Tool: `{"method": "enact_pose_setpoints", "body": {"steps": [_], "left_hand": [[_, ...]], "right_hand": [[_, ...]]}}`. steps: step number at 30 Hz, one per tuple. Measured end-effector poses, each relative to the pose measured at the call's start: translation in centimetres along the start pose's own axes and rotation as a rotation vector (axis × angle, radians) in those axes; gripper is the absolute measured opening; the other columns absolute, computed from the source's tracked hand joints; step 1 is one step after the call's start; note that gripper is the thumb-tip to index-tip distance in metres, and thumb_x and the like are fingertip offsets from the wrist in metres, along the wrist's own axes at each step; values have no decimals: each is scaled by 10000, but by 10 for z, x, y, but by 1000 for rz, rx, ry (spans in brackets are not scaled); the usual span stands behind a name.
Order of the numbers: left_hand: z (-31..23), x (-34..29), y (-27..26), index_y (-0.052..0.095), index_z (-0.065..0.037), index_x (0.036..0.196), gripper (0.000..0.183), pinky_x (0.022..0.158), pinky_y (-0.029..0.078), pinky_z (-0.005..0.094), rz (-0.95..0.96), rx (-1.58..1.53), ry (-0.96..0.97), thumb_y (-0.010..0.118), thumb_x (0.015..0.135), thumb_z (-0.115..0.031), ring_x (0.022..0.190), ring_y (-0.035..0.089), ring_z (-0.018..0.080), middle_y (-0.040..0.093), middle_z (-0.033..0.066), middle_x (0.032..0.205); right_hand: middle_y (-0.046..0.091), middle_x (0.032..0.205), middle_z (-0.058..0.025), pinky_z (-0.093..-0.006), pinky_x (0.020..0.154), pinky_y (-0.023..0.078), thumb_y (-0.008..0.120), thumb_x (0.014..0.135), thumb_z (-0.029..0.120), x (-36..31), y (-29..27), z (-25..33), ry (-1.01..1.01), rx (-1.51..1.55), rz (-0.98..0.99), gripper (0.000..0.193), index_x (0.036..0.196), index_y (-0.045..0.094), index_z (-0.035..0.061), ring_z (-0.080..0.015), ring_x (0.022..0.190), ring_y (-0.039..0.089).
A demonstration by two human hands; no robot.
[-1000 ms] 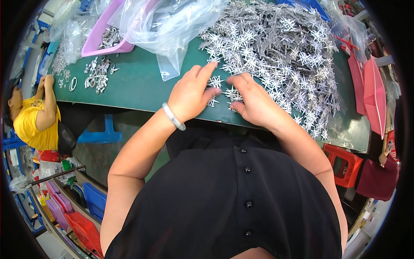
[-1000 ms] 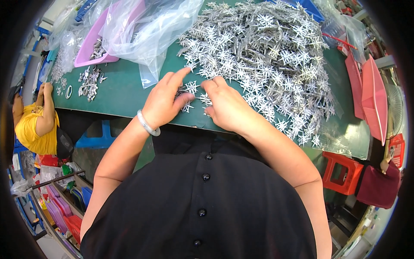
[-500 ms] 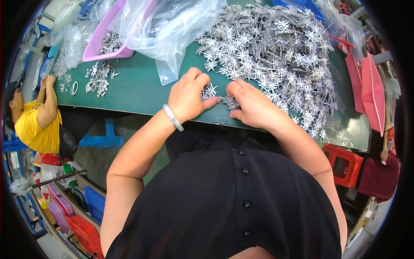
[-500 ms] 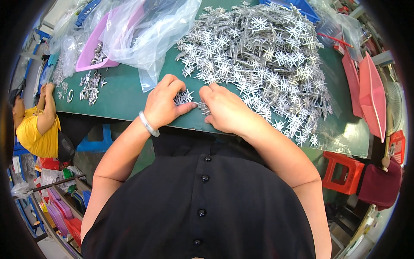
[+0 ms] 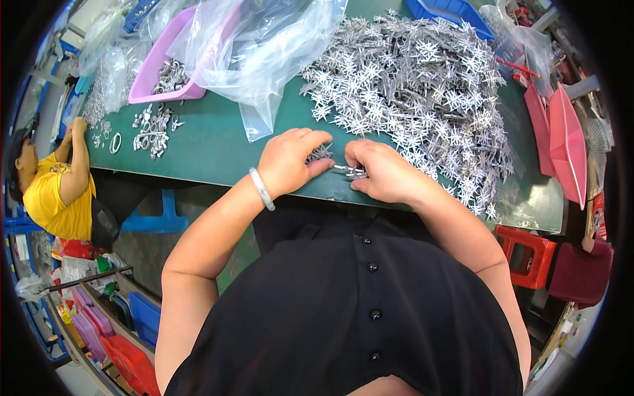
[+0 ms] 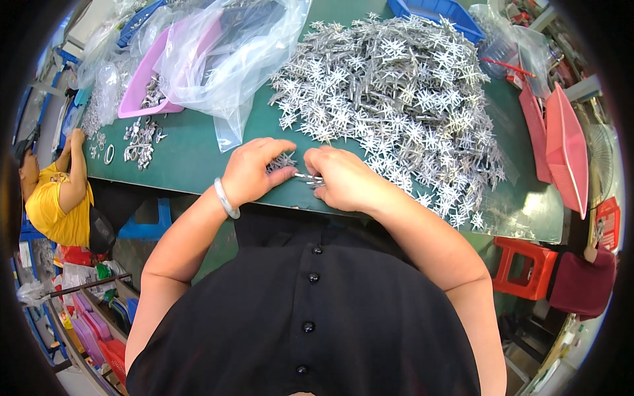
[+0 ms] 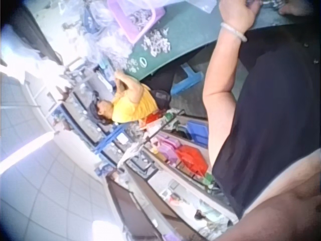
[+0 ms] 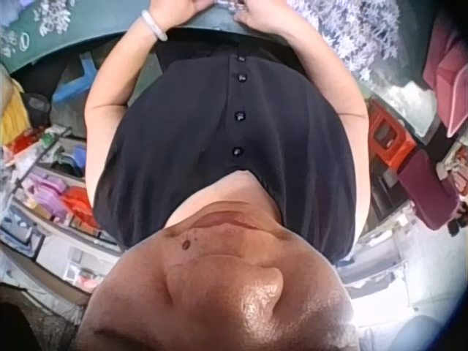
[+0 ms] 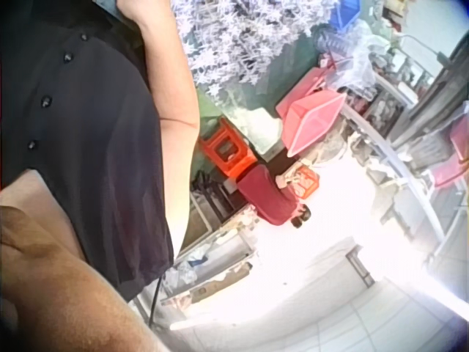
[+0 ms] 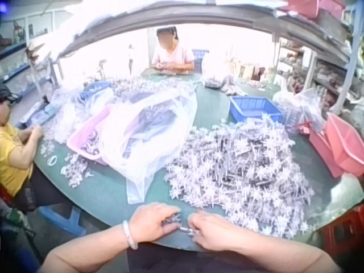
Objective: The person sorts metal star-shaped parts from a large pile on a table into a pink tray held on their lap.
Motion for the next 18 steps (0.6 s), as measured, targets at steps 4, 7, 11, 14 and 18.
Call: {"method": "enact_pose_setpoints", "body": {"steps": [4,7,11,14,18], "left_hand": [[1,1,0,603,-68,888,263,615,464,332,42,-3,-7,723,676,-166,699,578,266,590,91,780],[7,6,-13,601,-51,873,246,601,460,309,22,-60,-38,722,686,-154,666,574,228,586,86,757],[16,34,-78,607,-36,860,219,602,453,254,-185,-95,-98,730,697,-114,658,528,86,602,32,747],[25,79,-141,606,-53,993,347,606,462,264,-349,217,-240,677,770,-309,670,568,143,598,70,714],[43,108,-188,617,-70,994,415,695,464,322,-517,592,-122,632,776,-422,774,580,248,607,101,810]], "right_hand": [[559,770,-127,-361,649,435,687,616,39,4,-5,-3,22,106,28,297,838,491,14,-289,743,558],[563,767,-104,-328,663,442,701,603,62,13,-14,-8,89,350,61,334,870,506,12,-213,716,546],[543,740,-27,-273,617,442,712,649,18,50,-87,32,-50,251,-177,356,935,500,20,-110,683,523],[597,818,-104,-318,666,470,718,658,123,93,-149,49,-92,138,-415,389,991,548,17,-186,750,580],[541,1084,-270,-382,901,409,666,710,298,117,-188,80,-209,-356,-594,583,1140,487,-54,-376,1040,511]]}}
Point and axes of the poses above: each hand's wrist, its own x-axis towards the middle knuckle, its own y-axis out of the palm, z = x × y, the point moved 9 cm from there along x, towards the middle knuckle
